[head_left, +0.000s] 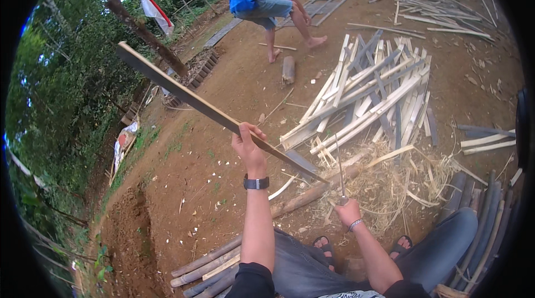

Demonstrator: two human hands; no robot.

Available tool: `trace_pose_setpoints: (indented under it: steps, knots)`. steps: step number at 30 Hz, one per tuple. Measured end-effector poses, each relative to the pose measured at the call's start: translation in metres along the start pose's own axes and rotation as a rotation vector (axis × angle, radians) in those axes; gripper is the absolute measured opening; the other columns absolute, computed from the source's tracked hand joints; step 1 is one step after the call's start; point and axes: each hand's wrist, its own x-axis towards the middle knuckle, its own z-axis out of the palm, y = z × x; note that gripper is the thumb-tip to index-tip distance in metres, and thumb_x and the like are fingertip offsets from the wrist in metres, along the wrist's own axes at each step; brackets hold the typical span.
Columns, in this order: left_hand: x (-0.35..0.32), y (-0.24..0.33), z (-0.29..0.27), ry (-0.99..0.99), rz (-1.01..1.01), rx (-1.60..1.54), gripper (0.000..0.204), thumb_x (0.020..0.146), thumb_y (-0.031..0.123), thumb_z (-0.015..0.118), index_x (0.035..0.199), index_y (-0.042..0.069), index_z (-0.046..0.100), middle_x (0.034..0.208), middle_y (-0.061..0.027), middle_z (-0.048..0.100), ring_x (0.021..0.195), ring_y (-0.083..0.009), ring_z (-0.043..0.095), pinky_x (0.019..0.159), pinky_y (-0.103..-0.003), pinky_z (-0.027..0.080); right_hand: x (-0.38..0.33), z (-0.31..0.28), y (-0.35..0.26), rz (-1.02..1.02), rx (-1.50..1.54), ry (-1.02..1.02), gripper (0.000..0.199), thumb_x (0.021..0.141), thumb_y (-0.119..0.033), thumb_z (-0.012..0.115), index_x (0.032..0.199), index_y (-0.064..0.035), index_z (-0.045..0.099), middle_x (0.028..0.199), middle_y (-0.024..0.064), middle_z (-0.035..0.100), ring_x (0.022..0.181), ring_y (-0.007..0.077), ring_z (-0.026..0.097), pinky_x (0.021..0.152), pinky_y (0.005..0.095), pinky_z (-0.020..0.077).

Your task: The person uses a large blade to shave down a long piece of wood while sitting on a pile of bamboo poles, repeatedly scraping the edge of the wood to smooth it.

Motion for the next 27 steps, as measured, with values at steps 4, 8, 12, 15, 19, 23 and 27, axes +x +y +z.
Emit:
trace_pose_setpoints:
  steps: [4,8,12,15,19,23,27]
  knots:
    - [0.012,0.009,0.012,-0.099,-0.052,-0.123,0.039,0.092,0.046,0.053,0.086,0.008,0.055,0.069,-0.0016,0.055,0.061,-0.0115,0.055,0.056,-0.025,0.045,-0.020,-0.072,-0.074,-0.256,-0.013,0.025,0.016,0.068,-0.011,0.065,0.058,-0.0020,0.056,0.052,0.0063,0.055,0.046,0.0167,0.054,0.046,0.0335,0.0419]
    - [0.032,0.052,0.054,-0.175,-0.042,-0.114,0.043,0.091,0.050,0.052,0.082,0.008,0.055,0.067,-0.0012,0.054,0.061,-0.0120,0.057,0.057,-0.024,0.045,-0.049,-0.135,-0.123,-0.263,0.122,-0.040,0.028,0.077,-0.017,0.069,0.057,-0.0011,0.058,0.048,0.0016,0.053,0.044,0.0110,0.049,0.043,0.0304,0.0375]
    - [0.041,0.063,0.063,-0.302,-0.063,-0.092,0.048,0.092,0.053,0.049,0.081,0.007,0.054,0.066,-0.0022,0.054,0.058,-0.0121,0.055,0.055,-0.025,0.045,-0.047,-0.123,-0.095,-0.203,0.121,-0.057,0.036,0.078,-0.026,0.073,0.057,-0.0015,0.058,0.048,0.0038,0.053,0.044,0.0132,0.050,0.044,0.0317,0.0380]
    - [0.040,0.062,0.064,-0.300,-0.061,-0.141,0.048,0.092,0.053,0.048,0.081,0.007,0.054,0.066,-0.0021,0.054,0.058,-0.0116,0.055,0.055,-0.025,0.045,-0.057,-0.087,-0.079,-0.264,-0.145,0.010,0.031,0.078,-0.027,0.071,0.072,0.0015,0.061,0.054,0.0101,0.059,0.050,0.0183,0.056,0.050,0.0344,0.0439]
    - [0.043,0.066,0.045,-0.243,-0.030,-0.121,0.045,0.092,0.051,0.049,0.083,0.007,0.056,0.068,-0.0021,0.056,0.059,-0.0110,0.055,0.056,-0.025,0.046,-0.072,-0.040,-0.073,-0.411,-0.158,0.055,0.036,0.080,-0.033,0.068,0.069,0.0006,0.061,0.055,0.0183,0.058,0.054,0.0338,0.061,0.054,0.0421,0.0456]
    - [0.050,0.080,0.024,-0.262,-0.014,-0.090,0.042,0.093,0.048,0.050,0.085,0.007,0.057,0.069,-0.0023,0.057,0.061,-0.0110,0.055,0.057,-0.025,0.046,-0.063,-0.033,-0.074,-0.380,-0.230,0.061,0.037,0.080,-0.037,0.068,0.077,-0.0001,0.064,0.060,0.0203,0.060,0.062,0.0381,0.063,0.058,0.0436,0.0478]
    - [0.061,0.093,0.017,-0.239,0.001,-0.095,0.041,0.094,0.046,0.050,0.085,0.007,0.057,0.070,-0.0027,0.056,0.060,-0.0117,0.054,0.057,-0.025,0.046,-0.055,-0.045,-0.062,-0.339,-0.278,0.071,0.040,0.079,-0.038,0.068,0.075,0.0010,0.064,0.061,0.0212,0.061,0.063,0.0385,0.063,0.059,0.0436,0.0489]
